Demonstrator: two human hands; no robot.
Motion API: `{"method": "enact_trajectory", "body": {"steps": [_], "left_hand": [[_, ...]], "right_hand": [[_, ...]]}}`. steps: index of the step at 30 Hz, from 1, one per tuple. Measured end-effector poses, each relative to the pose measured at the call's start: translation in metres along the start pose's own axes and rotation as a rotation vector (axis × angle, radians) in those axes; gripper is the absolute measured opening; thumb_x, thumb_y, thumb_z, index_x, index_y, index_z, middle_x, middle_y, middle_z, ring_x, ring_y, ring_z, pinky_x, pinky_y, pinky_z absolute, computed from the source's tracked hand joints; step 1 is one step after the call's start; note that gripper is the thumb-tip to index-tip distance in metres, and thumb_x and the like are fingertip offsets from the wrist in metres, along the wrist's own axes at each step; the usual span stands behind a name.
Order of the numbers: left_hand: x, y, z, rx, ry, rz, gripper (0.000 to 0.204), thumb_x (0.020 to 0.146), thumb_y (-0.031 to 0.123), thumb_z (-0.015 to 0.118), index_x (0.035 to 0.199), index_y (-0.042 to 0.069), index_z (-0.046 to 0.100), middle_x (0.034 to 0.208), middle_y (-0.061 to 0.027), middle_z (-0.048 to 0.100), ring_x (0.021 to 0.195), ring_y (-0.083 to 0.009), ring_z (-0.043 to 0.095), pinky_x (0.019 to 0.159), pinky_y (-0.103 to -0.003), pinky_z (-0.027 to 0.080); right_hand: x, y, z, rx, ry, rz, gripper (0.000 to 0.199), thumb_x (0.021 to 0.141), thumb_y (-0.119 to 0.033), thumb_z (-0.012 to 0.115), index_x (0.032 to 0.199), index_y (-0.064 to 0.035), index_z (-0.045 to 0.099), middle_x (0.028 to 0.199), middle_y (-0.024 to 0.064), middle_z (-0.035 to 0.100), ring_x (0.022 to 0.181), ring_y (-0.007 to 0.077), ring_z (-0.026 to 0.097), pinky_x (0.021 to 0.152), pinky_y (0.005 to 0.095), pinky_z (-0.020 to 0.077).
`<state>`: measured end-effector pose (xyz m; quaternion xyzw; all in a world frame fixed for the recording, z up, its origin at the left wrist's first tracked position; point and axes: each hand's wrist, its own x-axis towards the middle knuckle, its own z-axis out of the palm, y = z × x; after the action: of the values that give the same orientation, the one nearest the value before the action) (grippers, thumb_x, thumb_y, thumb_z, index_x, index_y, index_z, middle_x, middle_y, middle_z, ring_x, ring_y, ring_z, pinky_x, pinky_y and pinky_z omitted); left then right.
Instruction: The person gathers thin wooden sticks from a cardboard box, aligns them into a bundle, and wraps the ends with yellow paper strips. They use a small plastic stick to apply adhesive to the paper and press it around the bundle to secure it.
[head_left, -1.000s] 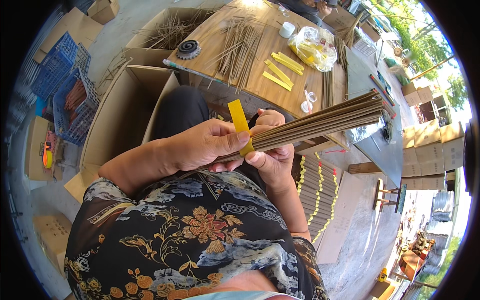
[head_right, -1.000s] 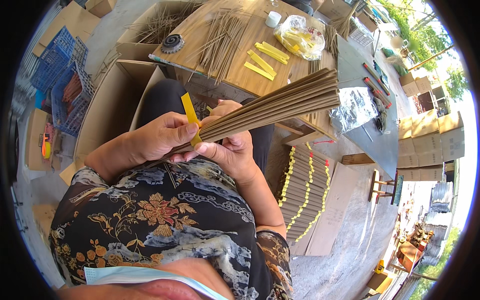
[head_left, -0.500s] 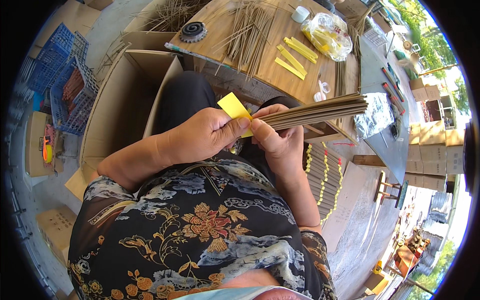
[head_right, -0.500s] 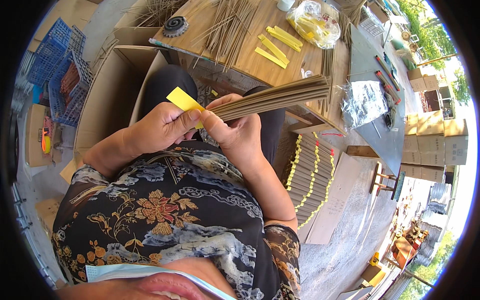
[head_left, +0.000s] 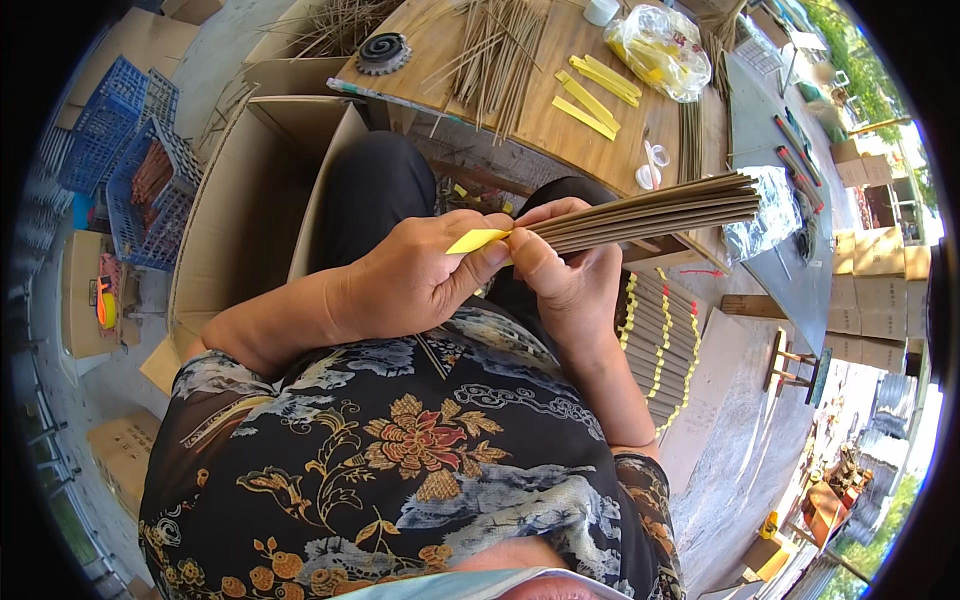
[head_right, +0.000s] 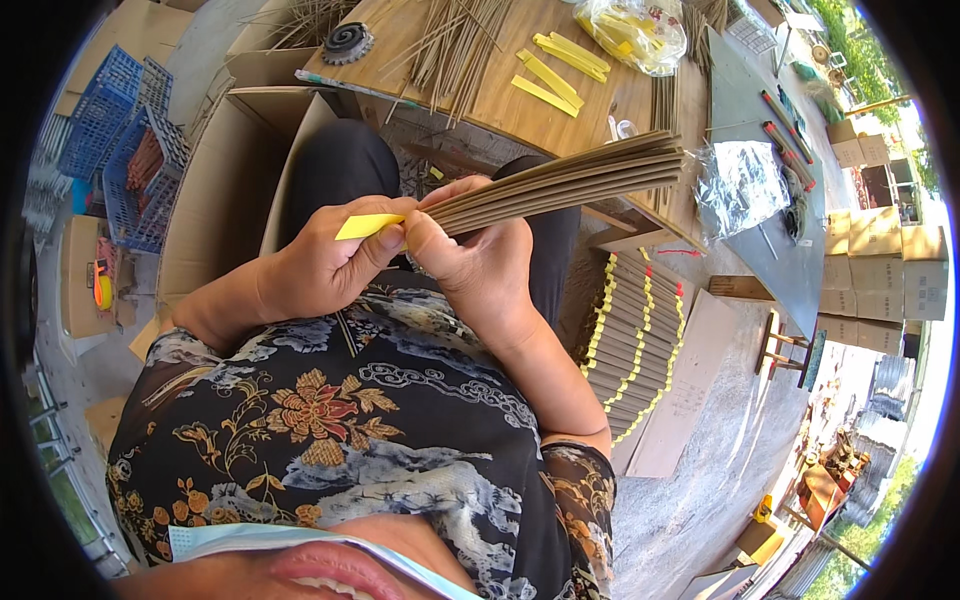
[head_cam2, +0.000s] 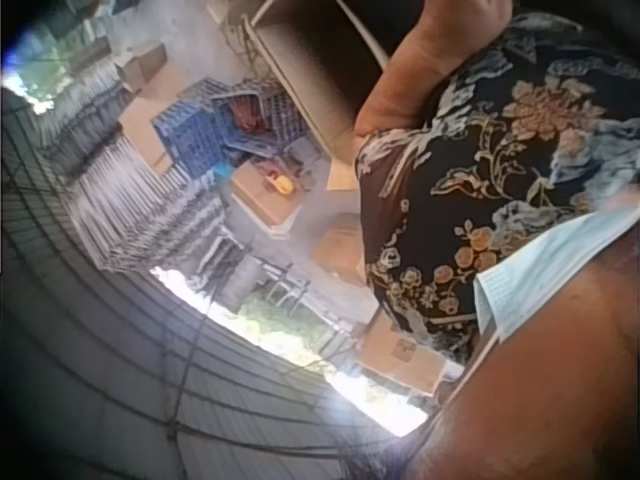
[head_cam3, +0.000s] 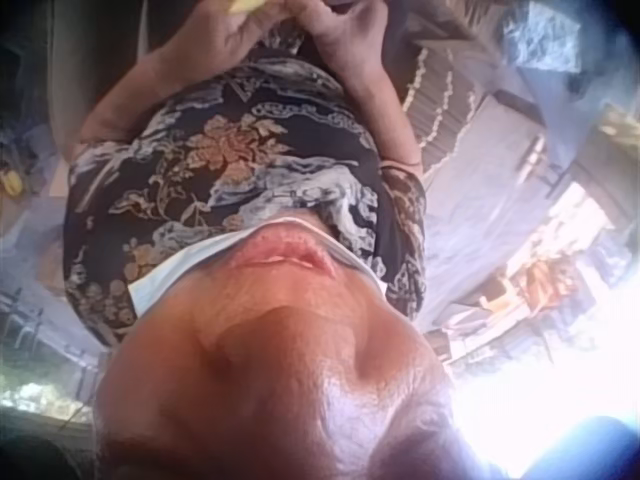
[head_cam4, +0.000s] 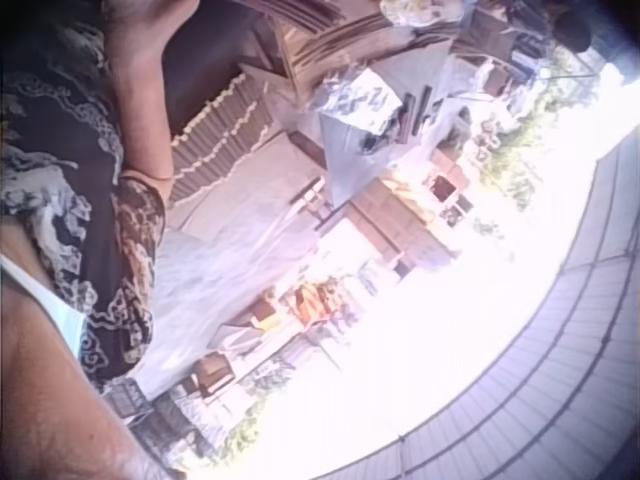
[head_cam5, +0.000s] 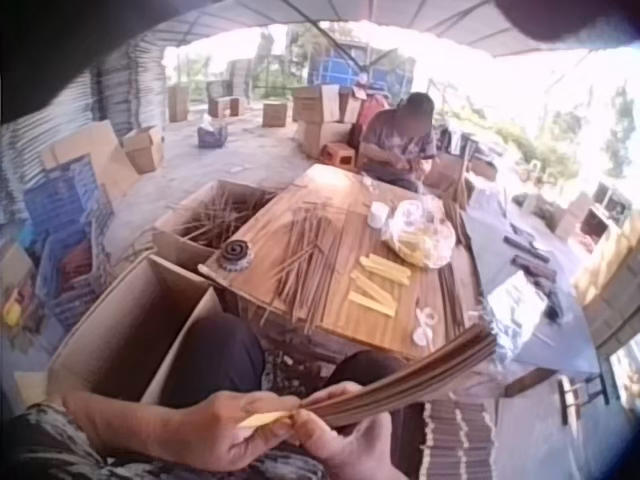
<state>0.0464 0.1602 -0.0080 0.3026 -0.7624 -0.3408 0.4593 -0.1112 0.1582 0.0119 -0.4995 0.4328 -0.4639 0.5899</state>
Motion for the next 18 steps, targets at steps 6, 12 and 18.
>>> {"method": "enact_trajectory", "body": {"steps": [6,12,18], "left_hand": [[0.0040,-0.0001,-0.0022,0.240,-0.061,0.145,0.026,0.083,0.005,0.053,0.102,-0.011,0.049,0.077,-0.0164,0.055,0.065,-0.0287,0.056,0.056,-0.032,0.047],[-0.0018,-0.0009,-0.0045,0.325,-0.139,0.112,0.036,0.084,0.002,0.050,0.117,-0.009,0.042,0.097,-0.0215,0.056,0.080,-0.0305,0.059,0.070,-0.031,0.049],[-0.0022,-0.0037,-0.0034,0.425,-0.140,0.186,0.044,0.080,0.000,0.054,0.119,-0.012,0.038,0.095,-0.0216,0.055,0.078,-0.0314,0.059,0.068,-0.032,0.050]], "right_hand": [[0.0002,0.0047,-0.0007,0.046,0.026,-0.026,0.018,0.072,-0.009,0.063,0.082,0.0030,0.053,0.072,0.0035,0.056,0.066,0.0070,0.051,0.060,0.0205,0.0435],[0.0012,0.0032,-0.0017,0.020,0.015,-0.019,0.018,0.073,-0.009,0.063,0.081,0.0035,0.053,0.073,0.0036,0.057,0.066,0.0065,0.051,0.060,0.0205,0.0433],[0.0014,0.0008,0.0004,0.039,0.024,0.004,0.016,0.074,-0.009,0.062,0.080,0.0035,0.054,0.070,0.0026,0.056,0.065,0.0056,0.050,0.059,0.0199,0.0425]]}}
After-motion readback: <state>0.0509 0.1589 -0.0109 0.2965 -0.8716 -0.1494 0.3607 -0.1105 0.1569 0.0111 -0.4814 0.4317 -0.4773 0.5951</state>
